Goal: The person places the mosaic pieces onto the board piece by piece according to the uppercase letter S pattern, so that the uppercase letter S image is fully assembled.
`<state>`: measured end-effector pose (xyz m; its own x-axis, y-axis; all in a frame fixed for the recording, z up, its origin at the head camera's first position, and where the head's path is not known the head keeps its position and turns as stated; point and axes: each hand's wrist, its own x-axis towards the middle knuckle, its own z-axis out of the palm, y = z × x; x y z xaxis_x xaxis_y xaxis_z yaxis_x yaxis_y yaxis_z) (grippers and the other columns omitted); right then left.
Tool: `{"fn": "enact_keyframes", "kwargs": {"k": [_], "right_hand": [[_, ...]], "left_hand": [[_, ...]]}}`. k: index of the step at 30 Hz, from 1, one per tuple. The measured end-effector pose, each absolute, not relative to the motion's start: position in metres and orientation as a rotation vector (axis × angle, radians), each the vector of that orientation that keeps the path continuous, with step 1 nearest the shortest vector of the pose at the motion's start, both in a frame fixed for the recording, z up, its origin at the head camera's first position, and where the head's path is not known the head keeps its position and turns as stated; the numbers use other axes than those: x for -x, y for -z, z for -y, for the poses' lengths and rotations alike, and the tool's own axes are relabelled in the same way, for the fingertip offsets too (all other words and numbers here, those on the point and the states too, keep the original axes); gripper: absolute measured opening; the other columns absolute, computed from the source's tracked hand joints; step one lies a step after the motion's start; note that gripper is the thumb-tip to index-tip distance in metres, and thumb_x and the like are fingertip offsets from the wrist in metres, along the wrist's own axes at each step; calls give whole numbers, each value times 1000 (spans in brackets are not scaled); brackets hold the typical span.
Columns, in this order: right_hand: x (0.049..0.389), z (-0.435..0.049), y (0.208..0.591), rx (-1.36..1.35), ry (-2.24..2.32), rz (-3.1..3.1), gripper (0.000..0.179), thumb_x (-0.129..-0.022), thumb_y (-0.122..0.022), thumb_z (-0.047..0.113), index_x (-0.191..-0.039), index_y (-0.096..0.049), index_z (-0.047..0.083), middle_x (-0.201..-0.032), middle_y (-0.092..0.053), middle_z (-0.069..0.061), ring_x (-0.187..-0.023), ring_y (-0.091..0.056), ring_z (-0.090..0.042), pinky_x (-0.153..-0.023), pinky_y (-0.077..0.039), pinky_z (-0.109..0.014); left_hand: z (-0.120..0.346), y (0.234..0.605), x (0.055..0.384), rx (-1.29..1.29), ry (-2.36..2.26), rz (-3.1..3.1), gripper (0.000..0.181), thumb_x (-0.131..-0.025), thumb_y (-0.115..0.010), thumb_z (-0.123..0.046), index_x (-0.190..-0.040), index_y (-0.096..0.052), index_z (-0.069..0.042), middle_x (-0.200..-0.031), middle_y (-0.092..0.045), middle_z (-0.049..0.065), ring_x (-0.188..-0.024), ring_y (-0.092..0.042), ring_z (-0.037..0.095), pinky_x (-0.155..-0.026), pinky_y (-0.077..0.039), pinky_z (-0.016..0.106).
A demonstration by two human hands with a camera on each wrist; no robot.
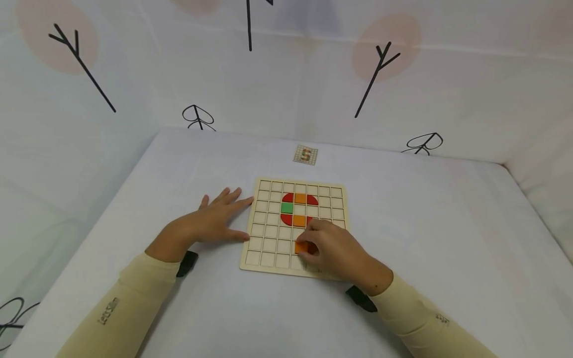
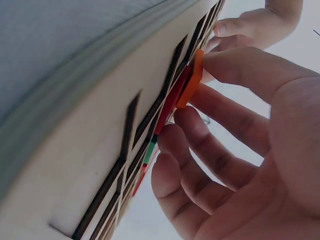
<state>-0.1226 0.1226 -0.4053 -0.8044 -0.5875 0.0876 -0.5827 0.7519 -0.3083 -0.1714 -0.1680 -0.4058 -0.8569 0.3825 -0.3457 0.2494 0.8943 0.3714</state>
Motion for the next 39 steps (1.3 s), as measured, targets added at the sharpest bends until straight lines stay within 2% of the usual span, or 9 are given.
{"fn": "enact_keyframes", "kwargs": {"k": [8, 39], "right_hand": [[124, -126, 405, 1040, 508, -2877, 18, -85, -78, 16, -102, -79, 13, -99, -65, 3, -90, -56, -10, -73, -54, -22], [128, -126, 409, 1059, 552, -2862, 19, -86, -80, 19, -105, -79, 15, -101, -68, 4, -96, -60, -11, -82, -57, -28]], "left_hand": [[169, 407, 172, -457, -447, -2643, 97, -84, -75, -54, -161, -21, -30, -170, -6, 10, -157, 4, 36, -119, 5, 70], [167, 404, 172, -434, -437, -2640, 98, -84, -76, -51, -161, -21, -30, -170, -6, 10, -157, 4, 36, -119, 5, 70]]}}
